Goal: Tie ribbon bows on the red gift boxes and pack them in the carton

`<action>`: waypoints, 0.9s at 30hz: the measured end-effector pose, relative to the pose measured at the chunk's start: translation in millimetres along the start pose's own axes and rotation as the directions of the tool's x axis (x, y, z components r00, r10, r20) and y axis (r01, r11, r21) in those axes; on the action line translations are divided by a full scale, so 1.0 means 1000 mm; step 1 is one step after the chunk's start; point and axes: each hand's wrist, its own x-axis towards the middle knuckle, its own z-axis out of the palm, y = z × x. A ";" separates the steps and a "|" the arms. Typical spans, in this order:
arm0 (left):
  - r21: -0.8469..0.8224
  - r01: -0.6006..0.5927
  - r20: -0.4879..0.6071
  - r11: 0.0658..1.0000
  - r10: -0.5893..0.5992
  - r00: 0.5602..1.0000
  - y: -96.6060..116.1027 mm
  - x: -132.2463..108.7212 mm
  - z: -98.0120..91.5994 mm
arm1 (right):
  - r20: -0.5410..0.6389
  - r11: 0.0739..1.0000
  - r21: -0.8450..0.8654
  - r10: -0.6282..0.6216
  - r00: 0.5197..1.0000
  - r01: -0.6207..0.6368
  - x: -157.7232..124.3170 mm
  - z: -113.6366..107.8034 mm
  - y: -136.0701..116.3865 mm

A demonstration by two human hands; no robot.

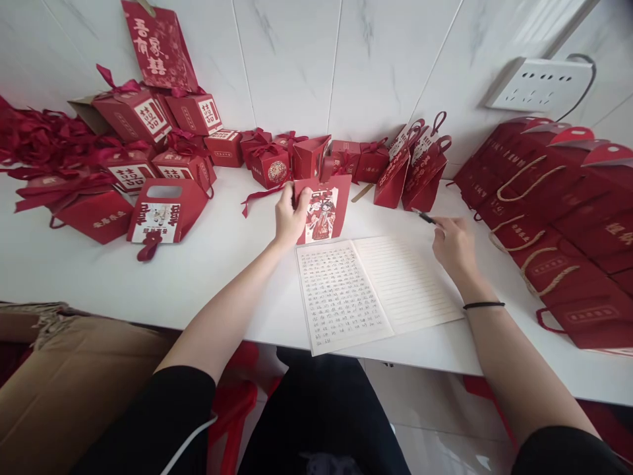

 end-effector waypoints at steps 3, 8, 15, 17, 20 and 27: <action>-0.019 0.077 0.078 0.997 -0.075 0.994 -0.002 -0.003 0.002 | 0.110 0.999 -0.048 0.018 0.994 -0.013 -0.004 0.008 0.007; -0.002 0.192 0.117 0.981 -0.191 0.975 0.003 -0.003 -0.003 | -0.027 1.000 -0.016 -0.019 0.999 0.018 -0.004 0.011 -0.005; -0.041 0.122 0.116 0.992 -0.116 0.986 0.017 -0.005 -0.007 | -0.224 0.924 0.158 -0.309 0.924 0.347 0.006 -0.006 -0.089; -0.048 0.096 0.120 0.994 -0.090 0.989 0.019 -0.007 -0.007 | -0.258 0.840 0.265 -0.413 0.874 0.474 0.011 -0.011 -0.122; -0.059 0.051 0.117 0.997 -0.043 0.992 0.021 -0.009 -0.008 | -0.300 0.753 0.366 -0.461 0.835 0.547 0.022 -0.017 -0.162; -0.127 -0.105 0.099 0.986 0.118 0.988 0.045 -0.015 -0.012 | -0.298 0.652 0.441 -0.541 0.786 0.616 0.021 -0.038 -0.188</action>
